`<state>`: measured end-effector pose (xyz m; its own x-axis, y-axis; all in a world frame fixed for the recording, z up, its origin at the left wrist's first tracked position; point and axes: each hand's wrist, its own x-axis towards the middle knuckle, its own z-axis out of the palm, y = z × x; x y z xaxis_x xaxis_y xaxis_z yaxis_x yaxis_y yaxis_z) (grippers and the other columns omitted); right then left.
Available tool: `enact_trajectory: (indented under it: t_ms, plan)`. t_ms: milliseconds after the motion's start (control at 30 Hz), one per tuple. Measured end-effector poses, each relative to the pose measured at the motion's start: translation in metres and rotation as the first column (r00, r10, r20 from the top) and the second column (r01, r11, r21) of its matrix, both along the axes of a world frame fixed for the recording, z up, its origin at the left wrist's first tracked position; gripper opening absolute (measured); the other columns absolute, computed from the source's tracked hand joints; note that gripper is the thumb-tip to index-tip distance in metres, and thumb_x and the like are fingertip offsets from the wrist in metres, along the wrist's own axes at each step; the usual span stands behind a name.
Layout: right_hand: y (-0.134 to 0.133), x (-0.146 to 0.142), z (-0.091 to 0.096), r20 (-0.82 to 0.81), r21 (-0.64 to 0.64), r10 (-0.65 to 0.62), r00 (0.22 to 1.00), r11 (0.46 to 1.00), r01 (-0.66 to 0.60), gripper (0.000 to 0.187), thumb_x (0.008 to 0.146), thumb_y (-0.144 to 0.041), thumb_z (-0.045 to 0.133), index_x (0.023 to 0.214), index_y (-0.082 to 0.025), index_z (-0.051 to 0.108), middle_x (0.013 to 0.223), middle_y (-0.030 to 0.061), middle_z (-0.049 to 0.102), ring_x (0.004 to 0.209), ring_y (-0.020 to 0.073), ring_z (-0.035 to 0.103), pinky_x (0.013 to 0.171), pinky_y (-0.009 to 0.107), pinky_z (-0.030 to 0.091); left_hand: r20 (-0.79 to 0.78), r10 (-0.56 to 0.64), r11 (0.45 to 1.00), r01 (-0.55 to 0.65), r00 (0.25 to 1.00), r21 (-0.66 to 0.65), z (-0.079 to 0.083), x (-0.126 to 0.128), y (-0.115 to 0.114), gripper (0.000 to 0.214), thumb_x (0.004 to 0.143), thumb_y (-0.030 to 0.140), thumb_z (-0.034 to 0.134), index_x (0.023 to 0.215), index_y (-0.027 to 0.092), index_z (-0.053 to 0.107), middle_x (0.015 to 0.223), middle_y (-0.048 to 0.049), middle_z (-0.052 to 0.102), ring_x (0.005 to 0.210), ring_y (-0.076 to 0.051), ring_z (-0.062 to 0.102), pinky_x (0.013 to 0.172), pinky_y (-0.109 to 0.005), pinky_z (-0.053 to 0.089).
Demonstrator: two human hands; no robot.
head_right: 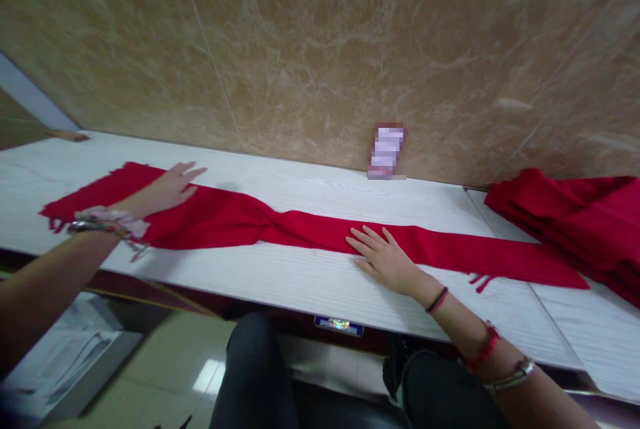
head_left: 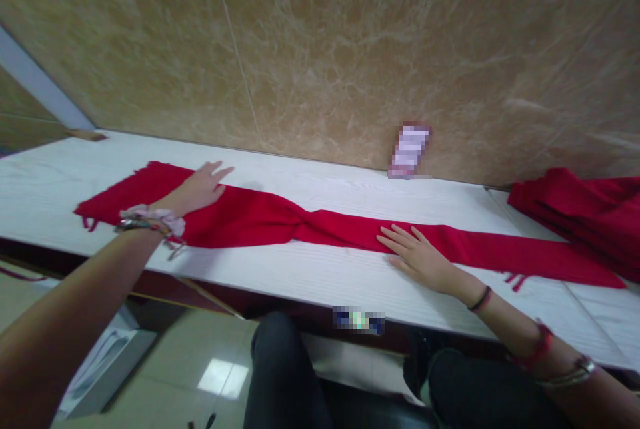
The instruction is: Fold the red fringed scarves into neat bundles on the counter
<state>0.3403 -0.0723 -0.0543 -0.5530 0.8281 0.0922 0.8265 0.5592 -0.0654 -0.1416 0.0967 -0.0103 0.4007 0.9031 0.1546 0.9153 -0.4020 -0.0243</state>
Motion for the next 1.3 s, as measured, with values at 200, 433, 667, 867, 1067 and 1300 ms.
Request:
enact_trajectory:
  t_ms: [200, 433, 667, 867, 1067, 1300]
  plan:
    - [0.007, -0.002, 0.0, -0.09, 0.088, 0.024, 0.996, 0.996, -0.016, 0.039, 0.092, -0.028, 0.039, 0.129, -0.018, 0.049, 0.133, 0.0111, 0.049, 0.126, 0.0238, 0.039, 0.105, 0.05, 0.029, -0.023, -0.37, 0.888, 0.346, 0.929, -0.304, 0.006, 0.077, -0.005, 0.055, 0.081, 0.041, 0.042, 0.131, 0.017, 0.041, 0.133, -0.0091, 0.047, 0.12, -0.022, 0.043, 0.1, -0.032, 0.032]
    - [0.01, 0.001, -0.004, -0.109, 0.06, 0.07, 0.992, 0.996, -0.064, 0.04, 0.093, -0.022, 0.036, 0.132, -0.019, 0.045, 0.136, 0.0104, 0.046, 0.129, 0.0214, 0.035, 0.107, 0.049, 0.027, -0.281, -0.038, 0.996, 0.059, 0.959, 0.066, 0.013, 0.057, -0.02, 0.032, 0.073, 0.011, 0.036, 0.092, 0.014, 0.062, 0.095, -0.0114, 0.059, 0.098, -0.026, 0.054, 0.09, -0.038, 0.038]
    - [0.013, 0.002, -0.001, -0.107, 0.046, 0.094, 0.99, 0.995, -0.089, 0.042, 0.091, -0.017, 0.036, 0.131, -0.02, 0.046, 0.135, 0.0095, 0.048, 0.128, 0.0203, 0.038, 0.105, 0.046, 0.032, -0.049, 0.025, 0.998, -0.022, 0.998, 0.056, -0.028, 0.065, -0.056, 0.047, 0.084, 0.044, 0.039, 0.124, 0.021, 0.047, 0.135, -0.013, 0.039, 0.123, -0.031, 0.036, 0.098, -0.047, 0.029]
    - [0.016, 0.008, -0.002, -0.09, 0.008, 0.155, 0.984, 0.988, -0.154, 0.053, 0.085, -0.001, 0.027, 0.132, -0.019, 0.044, 0.137, 0.0067, 0.045, 0.13, 0.0175, 0.033, 0.107, 0.045, 0.029, -0.009, 0.049, 0.983, -0.047, 0.999, 0.176, -0.036, 0.034, -0.049, 0.055, 0.087, 0.043, 0.034, 0.135, 0.014, 0.033, 0.144, -0.0193, 0.023, 0.134, -0.034, 0.018, 0.103, -0.048, 0.023]
    - [0.015, 0.013, -0.004, -0.139, -0.021, 0.175, 0.975, 0.984, -0.179, 0.056, 0.084, 0.001, 0.024, 0.132, -0.021, 0.043, 0.139, 0.0069, 0.043, 0.132, 0.0168, 0.029, 0.108, 0.049, 0.024, -0.121, -0.267, 0.964, 0.265, 0.956, -0.039, -0.01, 0.051, -0.037, 0.045, 0.081, 0.028, 0.038, 0.124, 0.019, 0.047, 0.134, -0.0099, 0.045, 0.126, -0.025, 0.036, 0.105, -0.042, 0.022]
    - [0.015, 0.012, -0.005, -0.178, 0.008, 0.149, 0.973, 0.989, -0.15, 0.054, 0.086, -0.002, 0.025, 0.133, -0.021, 0.042, 0.139, 0.007, 0.042, 0.131, 0.0163, 0.031, 0.108, 0.046, 0.027, 0.017, -0.181, 0.981, 0.18, 0.983, 0.068, 0.011, 0.077, -0.052, 0.03, 0.071, 0.021, 0.04, 0.096, 0.015, 0.058, 0.093, -0.0084, 0.061, 0.088, -0.022, 0.057, 0.085, -0.031, 0.042]
